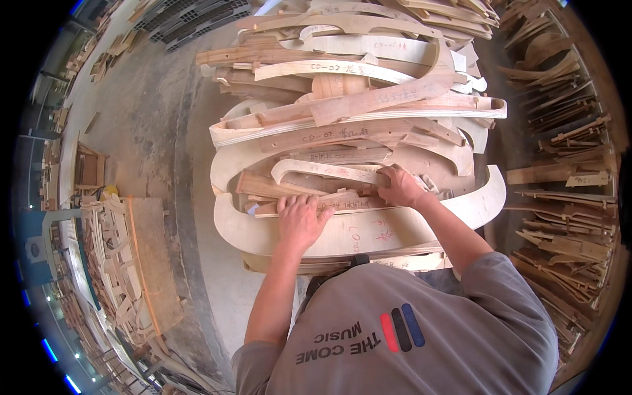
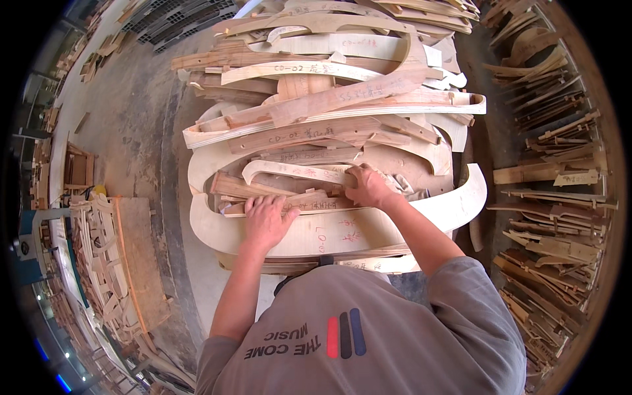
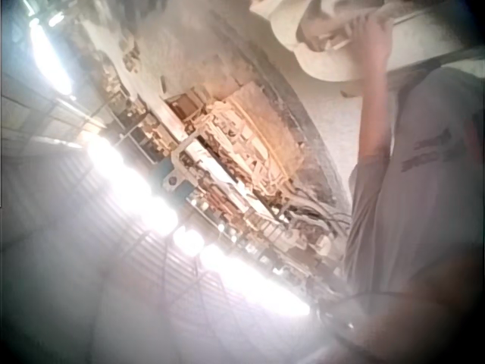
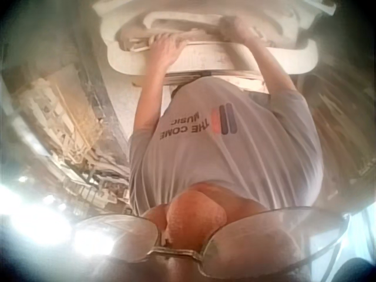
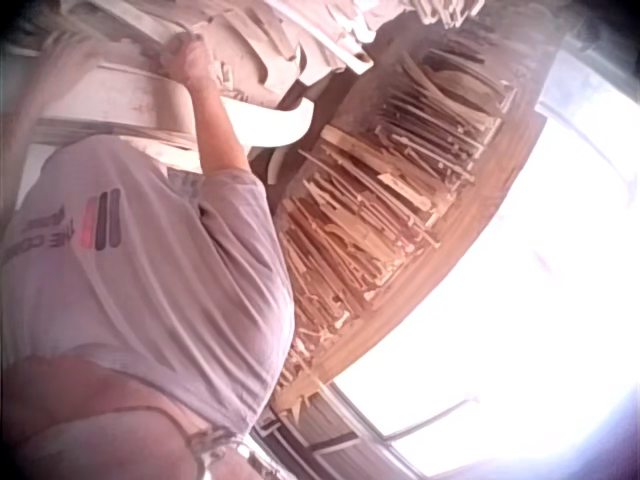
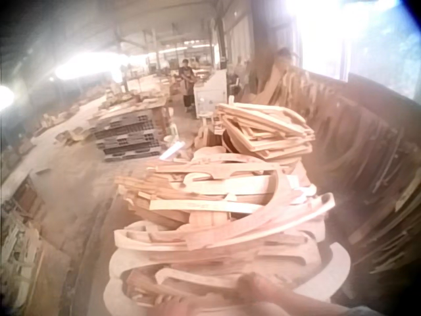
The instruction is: The person sorts through a pile of curved and straight wood pieces on a table, handling them by hand, and then walks to a different area to place some pieces onto a stack.
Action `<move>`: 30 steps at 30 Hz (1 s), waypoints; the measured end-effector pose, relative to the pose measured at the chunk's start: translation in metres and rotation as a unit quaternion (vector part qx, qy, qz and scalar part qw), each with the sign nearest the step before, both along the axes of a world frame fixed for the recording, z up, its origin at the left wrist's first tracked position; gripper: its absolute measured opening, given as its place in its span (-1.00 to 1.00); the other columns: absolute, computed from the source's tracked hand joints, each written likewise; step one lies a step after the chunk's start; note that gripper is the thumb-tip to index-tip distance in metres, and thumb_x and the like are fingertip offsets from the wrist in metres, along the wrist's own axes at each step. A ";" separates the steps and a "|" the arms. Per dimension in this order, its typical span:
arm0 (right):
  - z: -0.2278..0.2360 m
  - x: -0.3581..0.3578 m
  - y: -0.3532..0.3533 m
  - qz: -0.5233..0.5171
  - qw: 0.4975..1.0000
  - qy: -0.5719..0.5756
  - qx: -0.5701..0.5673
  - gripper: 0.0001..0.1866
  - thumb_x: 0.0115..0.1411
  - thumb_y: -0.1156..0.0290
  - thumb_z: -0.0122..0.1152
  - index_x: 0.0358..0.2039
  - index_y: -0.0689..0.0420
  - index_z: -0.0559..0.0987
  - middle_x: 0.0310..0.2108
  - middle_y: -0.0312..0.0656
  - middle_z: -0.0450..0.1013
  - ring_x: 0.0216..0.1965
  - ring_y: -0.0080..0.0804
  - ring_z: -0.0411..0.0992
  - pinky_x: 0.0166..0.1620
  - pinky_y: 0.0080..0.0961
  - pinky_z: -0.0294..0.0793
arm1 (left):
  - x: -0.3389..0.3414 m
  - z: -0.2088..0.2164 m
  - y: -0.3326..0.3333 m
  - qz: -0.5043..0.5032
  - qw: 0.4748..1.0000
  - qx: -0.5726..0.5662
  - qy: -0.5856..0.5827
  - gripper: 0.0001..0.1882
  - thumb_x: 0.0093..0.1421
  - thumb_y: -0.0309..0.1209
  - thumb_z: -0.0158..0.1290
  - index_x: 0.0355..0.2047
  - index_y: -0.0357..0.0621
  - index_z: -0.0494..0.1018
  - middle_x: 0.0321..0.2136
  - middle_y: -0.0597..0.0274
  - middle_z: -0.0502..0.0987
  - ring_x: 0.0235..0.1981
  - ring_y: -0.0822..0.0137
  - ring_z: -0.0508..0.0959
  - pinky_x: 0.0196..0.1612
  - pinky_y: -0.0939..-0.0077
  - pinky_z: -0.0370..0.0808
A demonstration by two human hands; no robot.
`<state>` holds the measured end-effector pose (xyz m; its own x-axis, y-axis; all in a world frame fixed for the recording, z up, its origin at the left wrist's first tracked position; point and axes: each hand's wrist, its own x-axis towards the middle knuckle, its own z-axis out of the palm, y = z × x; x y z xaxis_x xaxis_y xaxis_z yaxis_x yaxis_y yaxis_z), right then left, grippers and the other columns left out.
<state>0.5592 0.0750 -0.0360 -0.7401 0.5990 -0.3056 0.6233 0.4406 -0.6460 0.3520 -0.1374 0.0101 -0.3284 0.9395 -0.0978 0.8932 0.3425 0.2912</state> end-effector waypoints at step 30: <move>-0.021 -0.038 0.028 0.067 0.964 -0.170 0.195 -0.43 0.10 0.26 0.25 0.14 0.12 0.43 -0.03 0.00 0.47 0.07 0.07 0.33 0.14 0.00 0.31 | 0.008 -0.016 -0.003 0.021 0.994 0.104 0.039 -0.47 0.16 0.00 0.08 -0.01 -0.14 0.51 -0.02 0.17 0.54 0.01 0.17 0.46 0.26 0.17 0.09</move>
<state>0.5209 0.1035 -0.0573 -0.7162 0.6230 -0.3146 0.6898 0.7003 -0.1836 0.3598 -0.1407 -0.0056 -0.3659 0.9223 0.1246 0.9026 0.3190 0.2891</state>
